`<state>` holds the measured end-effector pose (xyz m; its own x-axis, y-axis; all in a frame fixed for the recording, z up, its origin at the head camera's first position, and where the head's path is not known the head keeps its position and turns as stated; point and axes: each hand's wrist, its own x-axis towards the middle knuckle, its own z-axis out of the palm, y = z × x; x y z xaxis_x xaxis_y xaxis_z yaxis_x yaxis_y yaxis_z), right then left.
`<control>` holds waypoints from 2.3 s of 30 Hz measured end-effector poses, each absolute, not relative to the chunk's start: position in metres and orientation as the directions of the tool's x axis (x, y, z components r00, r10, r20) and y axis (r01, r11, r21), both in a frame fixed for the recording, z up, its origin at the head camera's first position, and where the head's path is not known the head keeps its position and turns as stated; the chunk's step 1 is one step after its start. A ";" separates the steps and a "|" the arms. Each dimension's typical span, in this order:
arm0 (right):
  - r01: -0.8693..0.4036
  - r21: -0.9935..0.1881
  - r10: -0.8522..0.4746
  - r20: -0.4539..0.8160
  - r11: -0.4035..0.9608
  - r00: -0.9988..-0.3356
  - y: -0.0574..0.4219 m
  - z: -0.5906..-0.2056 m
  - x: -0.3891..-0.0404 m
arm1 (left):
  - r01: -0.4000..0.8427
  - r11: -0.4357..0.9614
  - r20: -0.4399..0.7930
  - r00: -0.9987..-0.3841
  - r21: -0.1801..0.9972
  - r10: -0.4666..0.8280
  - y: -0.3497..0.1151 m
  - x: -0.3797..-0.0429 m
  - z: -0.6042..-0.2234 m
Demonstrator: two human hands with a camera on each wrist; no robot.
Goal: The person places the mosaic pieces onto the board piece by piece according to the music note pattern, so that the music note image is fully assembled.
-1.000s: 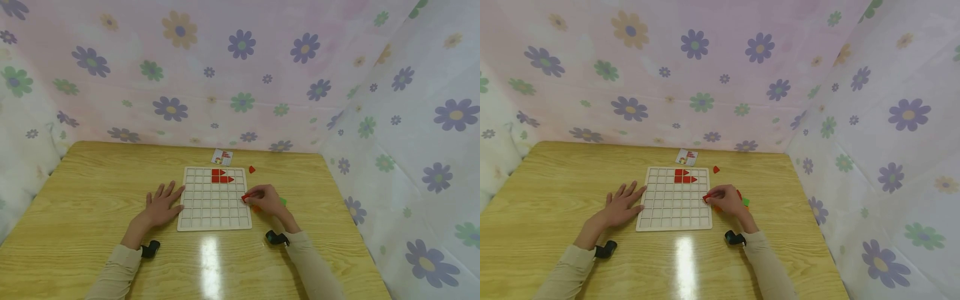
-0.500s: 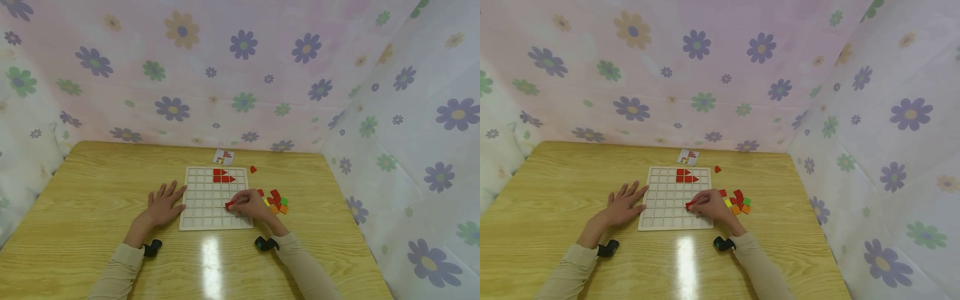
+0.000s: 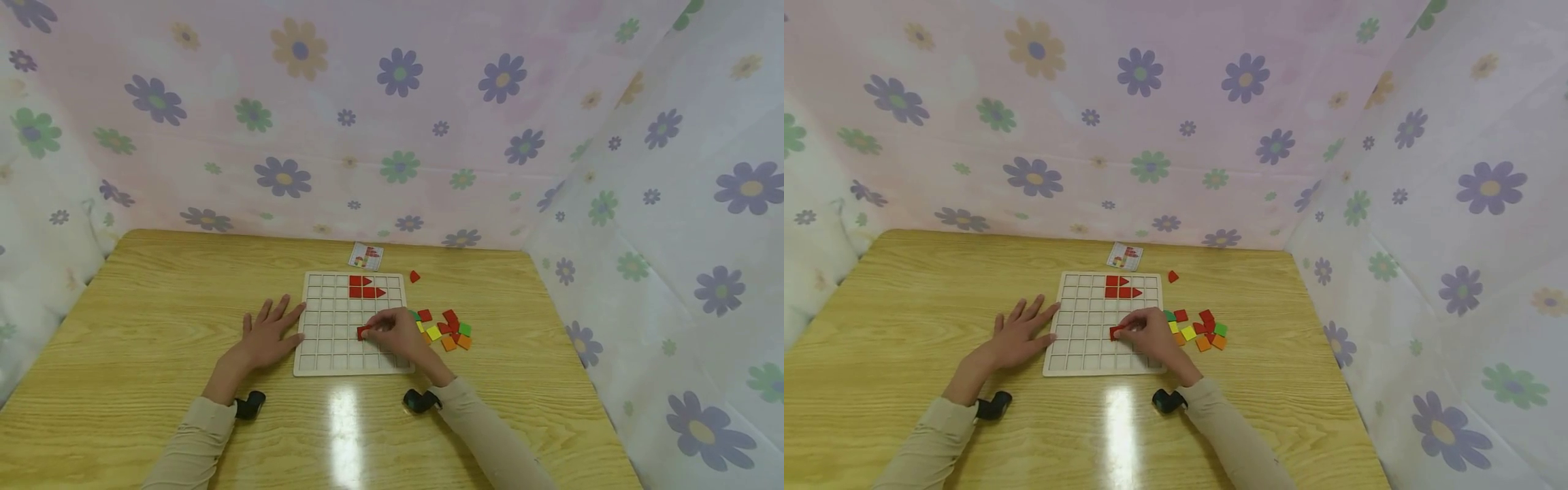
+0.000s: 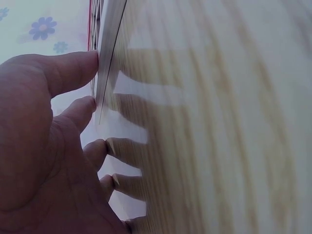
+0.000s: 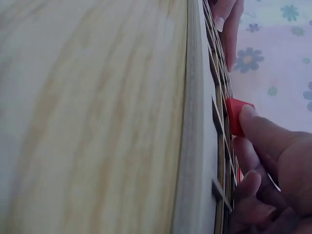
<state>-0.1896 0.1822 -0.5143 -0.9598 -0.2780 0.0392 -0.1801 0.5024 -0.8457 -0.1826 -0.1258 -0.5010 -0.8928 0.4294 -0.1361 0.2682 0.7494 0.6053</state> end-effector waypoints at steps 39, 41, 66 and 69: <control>-0.227 -0.795 -0.093 0.212 0.563 -0.973 0.156 -0.513 -0.225 | 0.273 0.746 -0.129 -0.893 0.608 0.432 -0.126 -0.185 -0.502; -0.229 -0.805 -0.091 0.214 0.547 -0.972 0.156 -0.513 -0.226 | 0.274 0.749 -0.131 -0.892 0.603 0.432 -0.126 -0.186 -0.503; -0.208 -0.795 -0.097 0.186 0.570 -0.978 0.152 -0.512 -0.226 | 0.274 0.753 -0.138 -0.890 0.599 0.434 -0.126 -0.183 -0.502; -0.223 -0.791 -0.098 0.205 0.570 -0.974 0.152 -0.511 -0.225 | 0.273 0.754 -0.137 -0.892 0.597 0.432 -0.127 -0.184 -0.503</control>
<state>-0.2254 0.1520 -0.5114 -0.9739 -0.0980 0.2046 -0.2235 0.5699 -0.7907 -0.1841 -0.1266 -0.5034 -0.8917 0.4316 -0.1367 0.2734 0.7540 0.5972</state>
